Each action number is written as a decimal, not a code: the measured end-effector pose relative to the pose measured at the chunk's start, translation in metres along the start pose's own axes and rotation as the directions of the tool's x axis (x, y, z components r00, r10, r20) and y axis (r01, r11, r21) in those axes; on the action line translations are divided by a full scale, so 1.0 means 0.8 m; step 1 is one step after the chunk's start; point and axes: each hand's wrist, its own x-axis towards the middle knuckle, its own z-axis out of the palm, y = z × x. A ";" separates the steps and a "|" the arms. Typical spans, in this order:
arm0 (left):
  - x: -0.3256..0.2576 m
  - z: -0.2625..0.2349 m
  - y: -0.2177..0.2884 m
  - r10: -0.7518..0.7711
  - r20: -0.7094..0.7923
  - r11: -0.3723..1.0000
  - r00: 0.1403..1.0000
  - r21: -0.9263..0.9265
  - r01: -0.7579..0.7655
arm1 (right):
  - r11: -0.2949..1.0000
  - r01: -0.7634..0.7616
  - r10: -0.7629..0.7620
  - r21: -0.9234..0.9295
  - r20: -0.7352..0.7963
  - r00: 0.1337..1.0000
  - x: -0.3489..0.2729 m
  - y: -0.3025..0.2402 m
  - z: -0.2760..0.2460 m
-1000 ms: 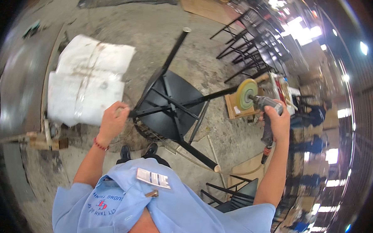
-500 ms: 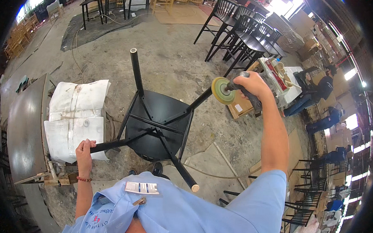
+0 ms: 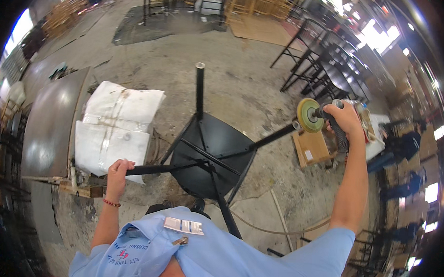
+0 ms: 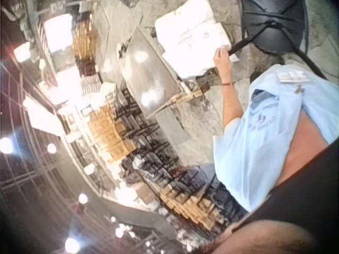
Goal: The person uses a rotary tool with a polishing pad to smooth the legs of a black chair, then wipes the legs with a cloth. The chair is repositioned on a metal table during the process.
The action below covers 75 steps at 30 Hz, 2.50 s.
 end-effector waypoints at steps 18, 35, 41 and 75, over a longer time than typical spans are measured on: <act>0.033 -0.032 -0.008 0.064 0.484 0.994 0.872 -0.111 -0.011 | 0.936 0.199 -0.103 -0.290 0.314 0.944 0.124 -0.289 0.328; 0.099 -0.044 0.019 0.450 0.868 0.665 0.210 -0.168 -0.728 | 0.843 -0.005 0.402 0.537 -0.625 0.670 -0.378 -0.066 0.008; 0.098 -0.040 0.038 0.413 0.910 0.425 0.043 -0.151 -0.892 | 0.464 0.526 0.383 0.712 -0.697 0.606 -0.584 0.054 0.125; 0.078 -0.527 -0.043 0.039 0.387 0.876 0.921 0.431 -0.218 | 0.668 -0.243 0.003 0.703 0.324 0.946 -0.439 -0.140 0.898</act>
